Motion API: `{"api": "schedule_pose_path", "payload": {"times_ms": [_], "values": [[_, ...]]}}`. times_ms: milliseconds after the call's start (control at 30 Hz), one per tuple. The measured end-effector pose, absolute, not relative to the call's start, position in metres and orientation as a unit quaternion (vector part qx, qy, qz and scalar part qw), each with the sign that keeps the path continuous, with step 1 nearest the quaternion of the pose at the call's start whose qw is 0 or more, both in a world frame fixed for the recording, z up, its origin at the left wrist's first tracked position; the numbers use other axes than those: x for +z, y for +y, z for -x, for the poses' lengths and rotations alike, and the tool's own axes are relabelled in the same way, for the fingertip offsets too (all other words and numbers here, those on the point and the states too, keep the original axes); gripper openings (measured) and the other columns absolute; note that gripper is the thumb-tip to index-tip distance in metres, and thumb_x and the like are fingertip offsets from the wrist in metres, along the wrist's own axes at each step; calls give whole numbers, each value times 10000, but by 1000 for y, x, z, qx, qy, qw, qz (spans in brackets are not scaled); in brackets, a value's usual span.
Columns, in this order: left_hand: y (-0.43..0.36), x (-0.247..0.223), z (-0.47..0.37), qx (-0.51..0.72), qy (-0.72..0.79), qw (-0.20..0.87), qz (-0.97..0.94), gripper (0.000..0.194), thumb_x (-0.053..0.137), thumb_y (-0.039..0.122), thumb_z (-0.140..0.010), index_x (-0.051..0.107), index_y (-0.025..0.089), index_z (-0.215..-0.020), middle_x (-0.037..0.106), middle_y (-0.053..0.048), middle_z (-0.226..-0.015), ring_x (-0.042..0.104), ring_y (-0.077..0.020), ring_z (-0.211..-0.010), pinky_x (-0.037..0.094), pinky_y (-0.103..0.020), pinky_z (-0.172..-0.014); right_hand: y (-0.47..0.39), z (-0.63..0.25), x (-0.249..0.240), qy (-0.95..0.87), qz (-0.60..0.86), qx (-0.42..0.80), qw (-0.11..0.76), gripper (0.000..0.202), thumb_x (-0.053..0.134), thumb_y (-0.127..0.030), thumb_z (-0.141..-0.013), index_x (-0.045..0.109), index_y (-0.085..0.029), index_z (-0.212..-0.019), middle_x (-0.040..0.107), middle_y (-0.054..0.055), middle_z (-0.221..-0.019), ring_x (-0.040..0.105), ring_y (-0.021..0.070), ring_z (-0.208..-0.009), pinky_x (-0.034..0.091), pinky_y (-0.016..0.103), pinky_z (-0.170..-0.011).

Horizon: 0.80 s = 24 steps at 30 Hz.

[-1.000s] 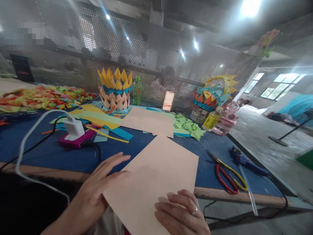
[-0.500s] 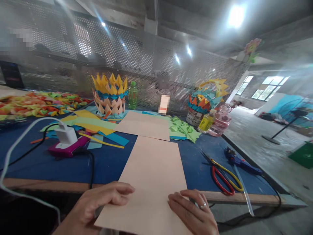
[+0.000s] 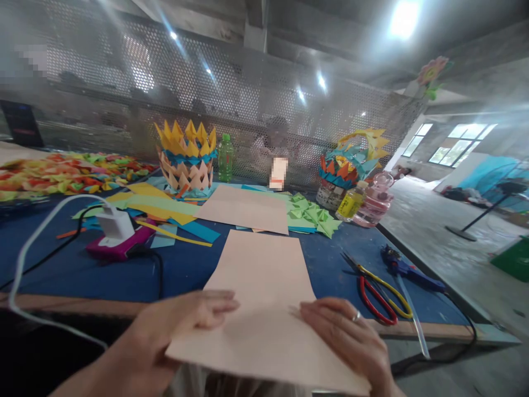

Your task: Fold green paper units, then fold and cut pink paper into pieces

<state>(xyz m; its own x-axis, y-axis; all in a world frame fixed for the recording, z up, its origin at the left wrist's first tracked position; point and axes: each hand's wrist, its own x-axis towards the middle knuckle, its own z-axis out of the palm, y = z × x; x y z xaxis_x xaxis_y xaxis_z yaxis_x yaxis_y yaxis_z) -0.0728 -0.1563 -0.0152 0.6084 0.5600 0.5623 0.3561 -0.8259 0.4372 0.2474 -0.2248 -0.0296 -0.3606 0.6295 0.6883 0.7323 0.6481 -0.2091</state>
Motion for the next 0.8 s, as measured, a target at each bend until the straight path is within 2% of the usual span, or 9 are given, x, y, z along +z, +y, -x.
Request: {"api": "schedule_pose_path", "payload": {"times_ms": [33, 67, 133, 233, 300, 433, 533, 633, 800], "values": [[-146, 3, 69, 353, 235, 156, -892, 197, 499, 181, -850, 601, 265, -995, 711, -16, -1136, 648, -177, -1086, 501, -261, -942, -218, -249, -14, -825, 406, -61, 388, 379, 430, -369, -964, 625, -192, -1236, 707, 85, -1110, 644, 240, -1017, 527, 370, -824], [-136, 23, 64, 352, 220, 154, -897, 203, 493, 135, -850, 599, 247, -982, 711, -15, -1135, 646, -157, -1085, 495, -239, -939, -209, -251, 4, -828, 399, -62, 390, 365, 443, -326, -956, 617, -193, -1248, 705, 85, -1115, 643, 243, -1017, 524, 384, -836], [-119, 62, 54, 390, 198, 125, -890, 160, 515, 119, -861, 603, 211, -957, 719, -2, -1108, 655, -116, -1056, 489, -186, -908, -190, -256, 38, -817, 389, -97, 414, 359, 482, -304, -927, 627, -205, -1241, 703, 80, -1120, 643, 253, -1008, 519, 410, -845], [-109, 103, 39, 449, 228, 79, -860, 173, 443, 106, -900, 606, 140, -947, 704, -7, -1124, 634, -124, -1080, 450, -286, -988, -166, -258, 74, -777, 388, -180, 462, 331, 531, -249, -901, 652, -258, -1209, 709, 35, -1116, 627, 245, -1045, 496, 417, -913], [-110, 112, 34, 484, 211, 54, -848, 162, 444, 114, -901, 601, 129, -937, 704, -14, -1122, 613, -142, -1115, 432, -340, -1021, -158, -257, 83, -750, 391, -222, 485, 321, 519, -235, -911, 664, -275, -1194, 700, 20, -1142, 613, 242, -1074, 483, 416, -943], [-112, 89, 41, 490, 144, 69, -857, 196, 501, 217, -886, 635, 122, -993, 693, -73, -1158, 598, -202, -1152, 436, -394, -1029, -159, -255, 61, -762, 368, -245, 472, 312, 466, -293, -943, 684, -274, -1166, 716, 22, -1109, 611, 246, -1065, 485, 429, -914], [-106, 51, 49, 454, 172, 125, -865, 178, 508, 147, -853, 632, 151, -981, 711, -66, -1123, 621, -212, -1127, 479, -361, -981, -162, -256, 25, -804, 402, -164, 406, 329, 506, -336, -917, 668, -249, -1190, 705, 46, -1135, 592, 264, -1087, 471, 453, -906], [-100, 15, 52, 374, 252, 185, -873, 185, 474, 133, -851, 647, 179, -895, 742, -53, -1038, 684, -180, -1007, 523, -278, -900, -162, -255, -5, -842, 441, -63, 306, 325, 546, -217, -884, 664, -251, -1185, 707, 59, -1133, 599, 238, -1068, 472, 419, -889], [-108, -15, 52, 303, 339, 248, -855, 227, 451, 153, -844, 670, 212, -845, 744, -31, -1035, 695, -170, -977, 522, -260, -894, -169, -254, -23, -853, 457, 27, 252, 412, 677, -177, -753, 674, -252, -1157, 689, 77, -1172, 613, 237, -1070, 464, 410, -899]]}}
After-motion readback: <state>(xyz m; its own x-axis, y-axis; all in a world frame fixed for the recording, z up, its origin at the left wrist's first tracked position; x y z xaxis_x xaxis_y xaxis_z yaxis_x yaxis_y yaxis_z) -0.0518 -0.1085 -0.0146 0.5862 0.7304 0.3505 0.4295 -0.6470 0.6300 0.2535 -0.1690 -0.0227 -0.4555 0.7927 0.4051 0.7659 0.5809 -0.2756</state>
